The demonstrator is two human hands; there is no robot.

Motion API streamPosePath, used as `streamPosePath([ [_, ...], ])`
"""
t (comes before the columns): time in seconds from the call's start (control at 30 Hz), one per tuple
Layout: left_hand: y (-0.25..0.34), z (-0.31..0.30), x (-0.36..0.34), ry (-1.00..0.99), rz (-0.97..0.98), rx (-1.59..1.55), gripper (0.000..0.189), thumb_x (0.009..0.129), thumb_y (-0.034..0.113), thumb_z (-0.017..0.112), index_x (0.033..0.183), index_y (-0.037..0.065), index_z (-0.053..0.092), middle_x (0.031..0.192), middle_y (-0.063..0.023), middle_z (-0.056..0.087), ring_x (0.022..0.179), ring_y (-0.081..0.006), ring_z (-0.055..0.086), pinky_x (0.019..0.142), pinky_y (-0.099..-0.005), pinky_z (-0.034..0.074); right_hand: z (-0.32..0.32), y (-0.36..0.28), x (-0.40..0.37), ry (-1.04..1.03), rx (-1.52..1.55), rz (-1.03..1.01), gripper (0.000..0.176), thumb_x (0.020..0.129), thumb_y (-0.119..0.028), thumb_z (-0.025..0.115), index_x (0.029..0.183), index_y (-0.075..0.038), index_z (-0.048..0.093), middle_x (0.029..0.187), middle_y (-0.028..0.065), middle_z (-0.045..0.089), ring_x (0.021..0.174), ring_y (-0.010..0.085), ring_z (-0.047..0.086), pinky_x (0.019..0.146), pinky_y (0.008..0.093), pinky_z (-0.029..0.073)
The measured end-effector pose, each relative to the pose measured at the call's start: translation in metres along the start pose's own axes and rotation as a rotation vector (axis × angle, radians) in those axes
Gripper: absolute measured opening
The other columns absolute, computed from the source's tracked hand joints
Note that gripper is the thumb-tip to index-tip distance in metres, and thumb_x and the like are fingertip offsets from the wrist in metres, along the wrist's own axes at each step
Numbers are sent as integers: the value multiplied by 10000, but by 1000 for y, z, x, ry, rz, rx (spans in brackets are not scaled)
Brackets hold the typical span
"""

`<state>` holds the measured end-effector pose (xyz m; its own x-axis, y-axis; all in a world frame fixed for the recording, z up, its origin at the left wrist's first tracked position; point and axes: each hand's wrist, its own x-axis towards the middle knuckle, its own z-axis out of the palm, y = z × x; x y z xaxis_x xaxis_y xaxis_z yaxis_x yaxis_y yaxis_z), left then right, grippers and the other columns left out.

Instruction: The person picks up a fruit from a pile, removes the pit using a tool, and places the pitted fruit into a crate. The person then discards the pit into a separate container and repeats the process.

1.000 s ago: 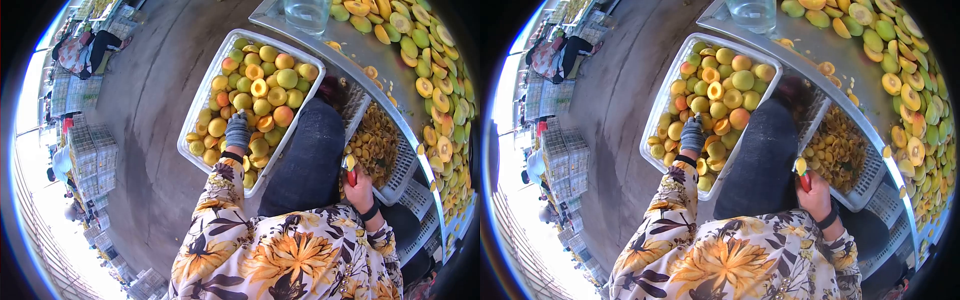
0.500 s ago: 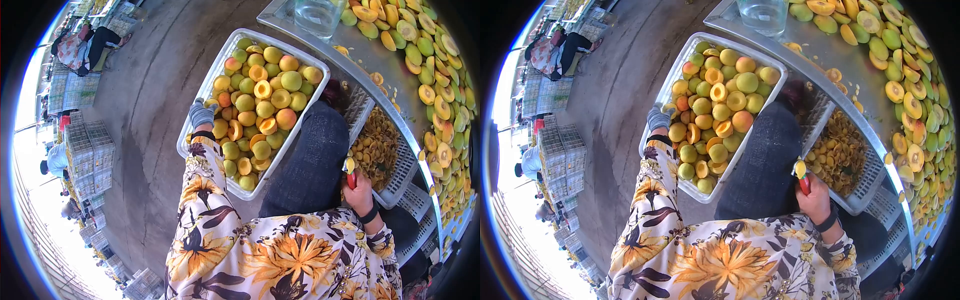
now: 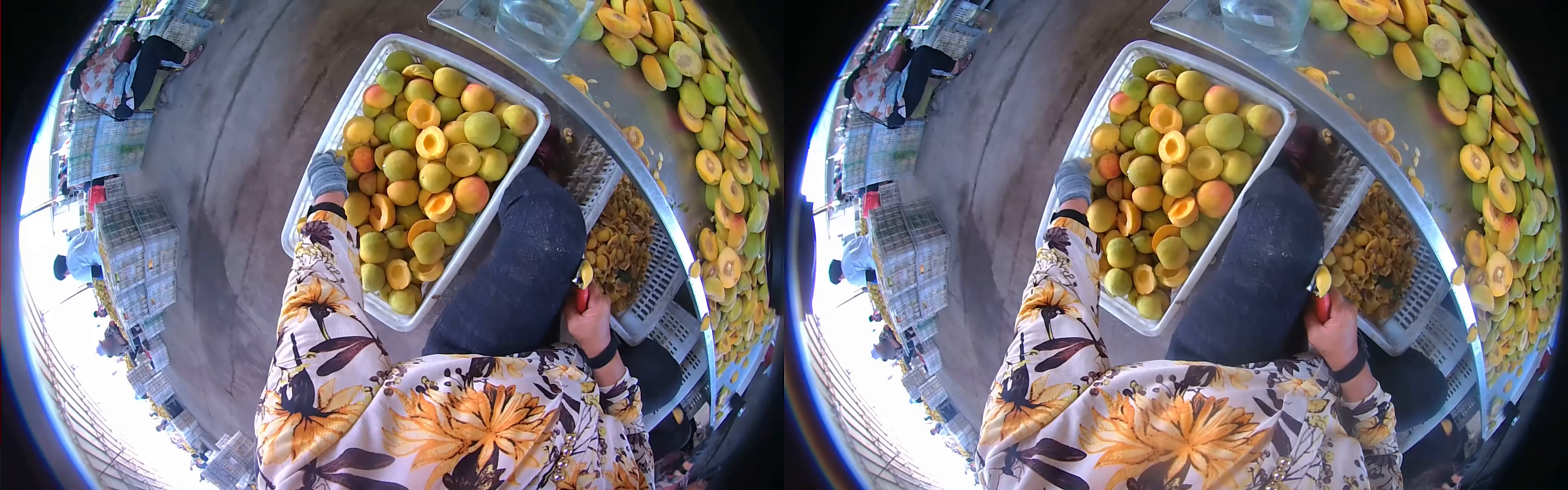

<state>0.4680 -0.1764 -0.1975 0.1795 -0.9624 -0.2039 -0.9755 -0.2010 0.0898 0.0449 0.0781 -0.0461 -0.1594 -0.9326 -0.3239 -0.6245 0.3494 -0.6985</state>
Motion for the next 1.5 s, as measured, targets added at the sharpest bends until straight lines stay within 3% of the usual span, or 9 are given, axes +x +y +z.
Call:
streamPosePath([
  [0.27, -13, -7, 4, -136, -70, -215, 330, 772, 261, 592, 1022, 47, 596, 954, -204, 595, 892, -364, 559, 772, -395, 446, -12, 4, 3, 38, 3, -17, 139, 665, -45, 551, 795, -12, 514, 592, 202, 513, 562, 394, 521, 511, 381, 417],
  [1.07, -50, -44, -258, 298, -61, -382, 180, 804, 146, 591, 955, 55, 625, 881, -131, 631, 836, -244, 606, 768, -313, 461, -53, 67, -54, 58, -131, -127, 249, 716, -164, 629, 889, -11, 535, 678, 166, 570, 606, 300, 572, 576, 343, 448],
  [1.13, -70, -40, -249, 408, 8, -363, 181, 813, 155, 591, 961, 59, 628, 809, -84, 639, 731, -183, 605, 684, -289, 478, -65, 73, -44, 187, 122, 99, 258, 717, -178, 630, 895, -14, 539, 679, 155, 574, 625, 278, 580, 588, 333, 450],
  [1.17, -81, -39, -239, 366, -71, -526, 180, 816, 156, 593, 964, 62, 629, 779, -54, 628, 662, -144, 577, 618, -268, 470, -58, 97, -35, 370, -16, -146, 227, 735, -173, 601, 898, -24, 546, 691, 179, 575, 655, 329, 580, 609, 370, 456],
  [1.23, -53, -76, -247, 245, -275, -908, 178, 824, 156, 595, 976, 72, 632, 718, 17, 584, 512, -55, 477, 462, -211, 413, -65, 142, -36, 80, -368, -14, 184, 751, -165, 566, 877, -32, 546, 752, 220, 576, 737, 401, 557, 650, 424, 448],
  [1.33, -88, -62, -224, 323, -120, -818, 187, 825, 153, 592, 988, 69, 626, 708, 19, 588, 500, -65, 471, 462, -207, 405, -82, 119, -37, 220, -251, 56, 201, 736, -179, 600, 862, -34, 537, 726, 183, 584, 710, 353, 578, 640, 394, 453],
  [1.37, -73, -80, -231, 166, -230, -712, 246, 780, 200, 615, 991, 73, 629, 839, -118, 651, 790, -216, 620, 726, -301, 470, -89, 94, -47, 164, -109, 198, 211, 730, -179, 611, 865, -34, 538, 729, 167, 587, 710, 328, 584, 642, 380, 452],
  [1.4, -71, -63, -222, 163, -207, -717, 246, 780, 200, 615, 991, 73, 629, 839, -118, 651, 790, -216, 620, 726, -301, 470, -95, 81, -51, 127, 42, 328, 221, 724, -180, 622, 868, -34, 538, 732, 151, 589, 709, 303, 590, 643, 366, 452],
  [1.5, -75, -14, -210, -14, 135, -347, 381, 723, 289, 655, 1066, 135, 592, 965, -123, 617, 903, -296, 587, 797, -357, 461, -79, 100, -63, 178, -30, 136, 232, 722, -172, 626, 880, -26, 539, 740, 146, 595, 698, 290, 596, 639, 361, 455],
])
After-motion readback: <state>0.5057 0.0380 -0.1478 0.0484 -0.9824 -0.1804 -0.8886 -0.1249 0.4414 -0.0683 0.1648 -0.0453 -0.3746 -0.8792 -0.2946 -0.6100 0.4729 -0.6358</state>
